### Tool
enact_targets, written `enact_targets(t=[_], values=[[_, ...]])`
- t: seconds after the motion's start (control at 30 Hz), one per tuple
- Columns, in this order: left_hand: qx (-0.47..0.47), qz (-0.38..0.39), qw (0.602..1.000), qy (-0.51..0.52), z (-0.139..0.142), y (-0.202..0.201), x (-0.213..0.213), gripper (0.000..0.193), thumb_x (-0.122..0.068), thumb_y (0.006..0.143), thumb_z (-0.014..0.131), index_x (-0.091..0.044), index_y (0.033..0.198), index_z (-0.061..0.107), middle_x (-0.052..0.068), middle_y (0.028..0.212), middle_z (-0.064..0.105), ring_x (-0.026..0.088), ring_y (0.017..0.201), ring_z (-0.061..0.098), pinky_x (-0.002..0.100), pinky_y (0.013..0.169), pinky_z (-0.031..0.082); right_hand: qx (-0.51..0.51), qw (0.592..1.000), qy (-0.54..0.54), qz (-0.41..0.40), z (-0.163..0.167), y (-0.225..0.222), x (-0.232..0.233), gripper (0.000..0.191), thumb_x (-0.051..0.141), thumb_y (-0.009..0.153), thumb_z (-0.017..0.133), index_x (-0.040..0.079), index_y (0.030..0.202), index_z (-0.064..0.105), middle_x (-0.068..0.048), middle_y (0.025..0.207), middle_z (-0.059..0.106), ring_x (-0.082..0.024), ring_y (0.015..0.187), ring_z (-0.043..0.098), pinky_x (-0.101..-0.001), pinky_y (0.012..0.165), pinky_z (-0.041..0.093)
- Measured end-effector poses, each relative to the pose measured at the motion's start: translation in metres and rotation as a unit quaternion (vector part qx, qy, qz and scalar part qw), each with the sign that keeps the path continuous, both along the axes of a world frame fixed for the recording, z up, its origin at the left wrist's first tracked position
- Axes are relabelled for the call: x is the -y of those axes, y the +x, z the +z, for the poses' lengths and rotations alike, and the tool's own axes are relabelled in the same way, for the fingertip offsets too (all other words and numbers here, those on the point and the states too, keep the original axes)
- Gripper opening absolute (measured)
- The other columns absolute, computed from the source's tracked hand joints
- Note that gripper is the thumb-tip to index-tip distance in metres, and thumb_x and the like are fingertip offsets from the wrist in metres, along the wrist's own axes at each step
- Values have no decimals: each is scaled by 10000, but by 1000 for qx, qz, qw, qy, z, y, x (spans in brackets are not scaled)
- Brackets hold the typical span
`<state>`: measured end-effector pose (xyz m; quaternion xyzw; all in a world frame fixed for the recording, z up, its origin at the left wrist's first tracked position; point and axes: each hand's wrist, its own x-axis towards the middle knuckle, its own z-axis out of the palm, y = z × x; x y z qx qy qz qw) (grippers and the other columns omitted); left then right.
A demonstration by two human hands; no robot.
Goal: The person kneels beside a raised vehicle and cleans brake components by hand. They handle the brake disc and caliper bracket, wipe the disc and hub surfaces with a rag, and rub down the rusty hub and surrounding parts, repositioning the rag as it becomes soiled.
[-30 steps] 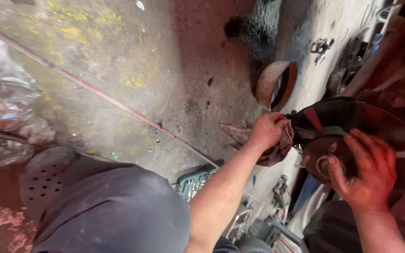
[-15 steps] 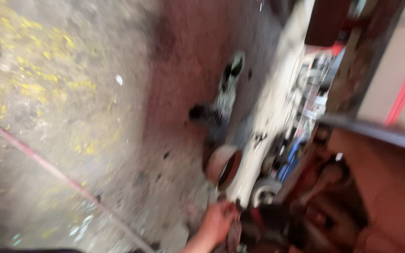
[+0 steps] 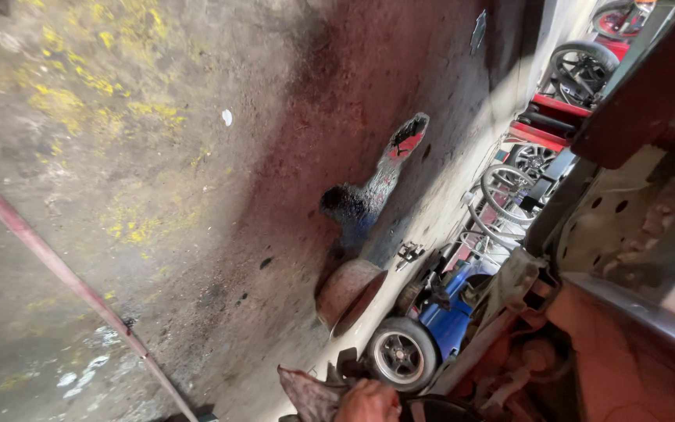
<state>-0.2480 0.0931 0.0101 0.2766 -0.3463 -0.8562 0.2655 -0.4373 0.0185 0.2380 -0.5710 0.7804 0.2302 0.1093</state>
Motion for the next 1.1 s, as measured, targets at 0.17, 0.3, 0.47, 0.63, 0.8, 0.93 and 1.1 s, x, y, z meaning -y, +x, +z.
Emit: enact_targets(t=[0.17,0.3,0.47,0.63,0.8,0.93,1.1], values=[[-14,-40,997,57,-2,-4,-9,107,-181,776,746,-101,827,698,149,885,678,368,908,653,506,822,525,37,998,33,-27,-12,-84,68,406,244,941,708,47,1282,610,-123,1216,671,-270,1063,631,-377,920,506],[-67,-143,983,94,-26,-35,-27,93,-169,778,743,-100,828,706,148,901,677,366,927,648,493,835,521,74,995,65,-30,-18,-152,132,422,248,929,704,45,1284,602,-121,1203,668,-262,1048,629,-376,904,510],[-55,-119,986,105,-18,-47,-39,77,-153,780,739,-98,828,715,148,921,676,363,951,642,477,852,515,87,990,97,-47,-12,-182,143,442,253,914,700,44,1288,592,-119,1186,664,-251,1029,626,-375,885,514],[-33,-99,987,122,1,-18,-44,62,-138,783,735,-97,829,724,147,941,675,360,975,637,461,869,509,85,990,77,-88,-13,-191,139,451,258,920,706,37,1295,586,-104,1197,676,-236,1053,630,-359,899,515],[-37,-186,972,140,-13,-7,-40,70,-157,813,719,-106,858,737,137,948,700,337,1003,658,448,890,517,20,990,114,-77,-11,-190,139,415,191,868,717,27,1238,628,-131,1178,709,-274,1027,680,-377,860,548],[-61,-181,973,129,-16,-17,-32,110,-187,799,755,-102,865,734,137,941,714,334,991,673,456,894,512,52,989,100,-91,-10,-186,136,408,196,867,713,26,1229,629,-134,1173,709,-276,1023,681,-380,860,550],[-14,-136,985,106,-4,-23,-56,96,-179,784,742,-93,823,727,149,924,716,360,959,678,467,841,535,50,988,102,-105,-8,-185,134,400,202,867,709,25,1218,631,-137,1166,709,-280,1017,682,-383,859,552]])
